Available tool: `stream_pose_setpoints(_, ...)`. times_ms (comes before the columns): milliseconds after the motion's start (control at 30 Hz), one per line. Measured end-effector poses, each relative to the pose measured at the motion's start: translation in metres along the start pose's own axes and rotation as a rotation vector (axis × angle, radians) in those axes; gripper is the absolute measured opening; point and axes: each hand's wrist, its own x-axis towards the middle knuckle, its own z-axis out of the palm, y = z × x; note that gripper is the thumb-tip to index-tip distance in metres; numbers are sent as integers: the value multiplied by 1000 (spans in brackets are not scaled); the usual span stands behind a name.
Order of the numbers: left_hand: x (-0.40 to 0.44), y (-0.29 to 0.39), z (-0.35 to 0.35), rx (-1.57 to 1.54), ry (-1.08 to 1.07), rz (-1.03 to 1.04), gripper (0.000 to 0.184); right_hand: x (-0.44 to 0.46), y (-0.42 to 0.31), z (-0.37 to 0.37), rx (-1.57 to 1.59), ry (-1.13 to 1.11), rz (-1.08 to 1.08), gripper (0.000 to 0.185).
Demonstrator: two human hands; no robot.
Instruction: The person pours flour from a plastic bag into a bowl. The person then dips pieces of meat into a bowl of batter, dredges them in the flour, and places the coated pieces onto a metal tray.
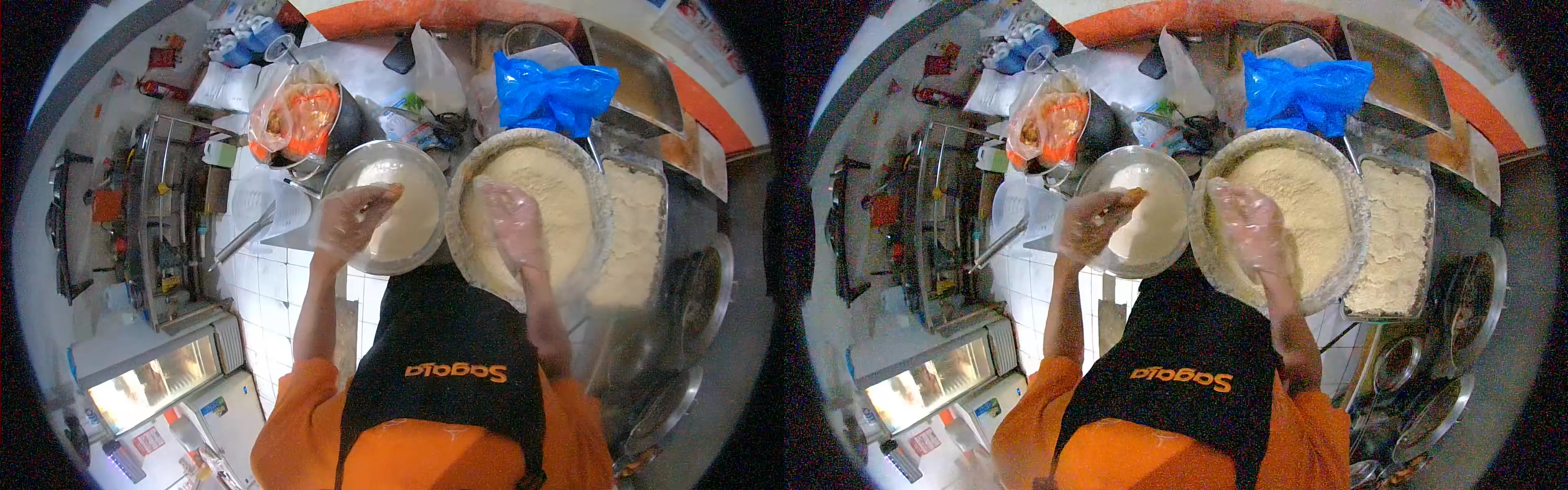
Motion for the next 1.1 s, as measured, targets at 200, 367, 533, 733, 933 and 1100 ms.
stream_pose_setpoints(200,-30,-66,44,828,-221,12,19,-5,-31,-36,-27,151,224,29)
stream_pose_setpoints(367,-30,-59,28,172,-126,-100,16,1,14,-67,-119,211,34,35)
stream_pose_setpoints(533,-22,-73,20,428,-81,-300,19,-1,3,-61,-573,98,-197,64)
stream_pose_setpoints(733,-15,-75,41,463,-160,-343,23,-8,21,-43,-1070,-83,-180,78)
stream_pose_setpoints(933,-18,-26,-7,-144,-4,-355,21,-21,65,-69,-944,-137,-218,70)
stream_pose_setpoints(1100,-25,5,-26,-25,193,-250,22,-15,36,-64,-947,-82,-182,67)
